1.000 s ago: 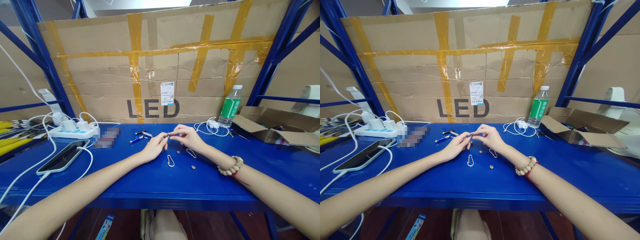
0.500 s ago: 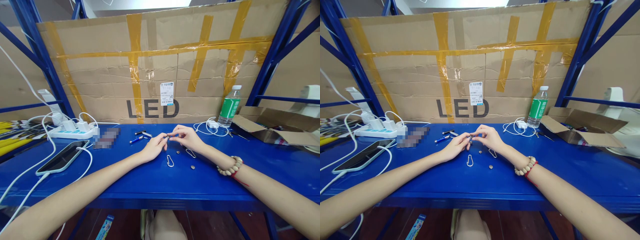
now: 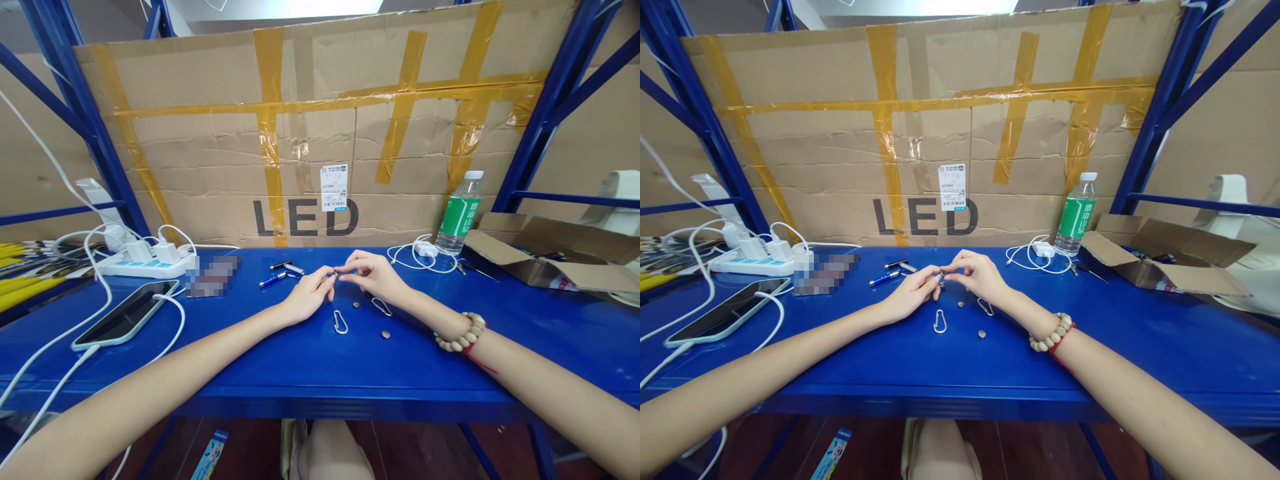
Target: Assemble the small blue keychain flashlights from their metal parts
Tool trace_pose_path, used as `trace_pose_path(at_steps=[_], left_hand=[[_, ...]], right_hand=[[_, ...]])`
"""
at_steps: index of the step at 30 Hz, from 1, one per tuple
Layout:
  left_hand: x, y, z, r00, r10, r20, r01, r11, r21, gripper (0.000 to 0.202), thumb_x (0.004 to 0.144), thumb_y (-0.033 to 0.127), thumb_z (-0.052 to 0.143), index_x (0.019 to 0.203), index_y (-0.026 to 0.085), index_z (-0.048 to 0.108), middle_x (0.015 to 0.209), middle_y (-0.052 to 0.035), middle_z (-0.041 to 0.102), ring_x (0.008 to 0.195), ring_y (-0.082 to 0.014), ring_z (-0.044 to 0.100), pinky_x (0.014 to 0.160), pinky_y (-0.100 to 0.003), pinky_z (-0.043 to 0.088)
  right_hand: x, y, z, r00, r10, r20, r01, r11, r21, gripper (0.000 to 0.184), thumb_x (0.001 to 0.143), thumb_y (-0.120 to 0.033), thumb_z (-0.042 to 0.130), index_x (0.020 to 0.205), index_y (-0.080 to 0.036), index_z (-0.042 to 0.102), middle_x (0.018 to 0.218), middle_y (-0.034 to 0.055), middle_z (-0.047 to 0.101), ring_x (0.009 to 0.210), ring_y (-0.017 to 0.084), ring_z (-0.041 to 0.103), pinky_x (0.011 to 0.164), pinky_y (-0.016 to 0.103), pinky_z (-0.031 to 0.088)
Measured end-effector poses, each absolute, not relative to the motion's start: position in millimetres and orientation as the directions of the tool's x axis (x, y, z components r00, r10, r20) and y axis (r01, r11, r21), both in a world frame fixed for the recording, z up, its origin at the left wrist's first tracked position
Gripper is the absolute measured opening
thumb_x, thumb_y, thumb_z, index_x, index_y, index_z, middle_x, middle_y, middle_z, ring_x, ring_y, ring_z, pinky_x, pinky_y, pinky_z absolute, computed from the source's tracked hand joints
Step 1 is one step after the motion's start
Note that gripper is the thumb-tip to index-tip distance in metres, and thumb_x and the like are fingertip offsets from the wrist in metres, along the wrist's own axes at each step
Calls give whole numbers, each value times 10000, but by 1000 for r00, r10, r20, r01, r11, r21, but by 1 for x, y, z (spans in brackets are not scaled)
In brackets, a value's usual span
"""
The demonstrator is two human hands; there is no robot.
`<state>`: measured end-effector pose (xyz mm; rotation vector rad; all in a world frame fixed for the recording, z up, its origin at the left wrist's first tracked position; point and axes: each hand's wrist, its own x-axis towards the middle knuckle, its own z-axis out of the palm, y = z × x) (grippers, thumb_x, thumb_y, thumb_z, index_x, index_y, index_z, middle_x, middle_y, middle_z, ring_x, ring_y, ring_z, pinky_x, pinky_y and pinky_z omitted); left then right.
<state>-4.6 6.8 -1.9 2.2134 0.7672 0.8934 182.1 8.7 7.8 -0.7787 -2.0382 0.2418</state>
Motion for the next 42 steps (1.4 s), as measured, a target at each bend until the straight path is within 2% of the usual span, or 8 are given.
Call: trace_pose_path(at_steps=[42], left_hand=[[-5, 5, -1, 602, 696, 391, 326, -662, 675, 243, 912, 326, 308, 954, 159, 479, 648, 22, 520, 625, -115, 473, 650, -233, 352]], right_hand=[[181, 8, 9, -393, 618, 681, 485, 768, -418, 307, 766, -433, 620, 823, -140, 691, 784, 47, 592, 447, 51, 446, 430, 212, 361]])
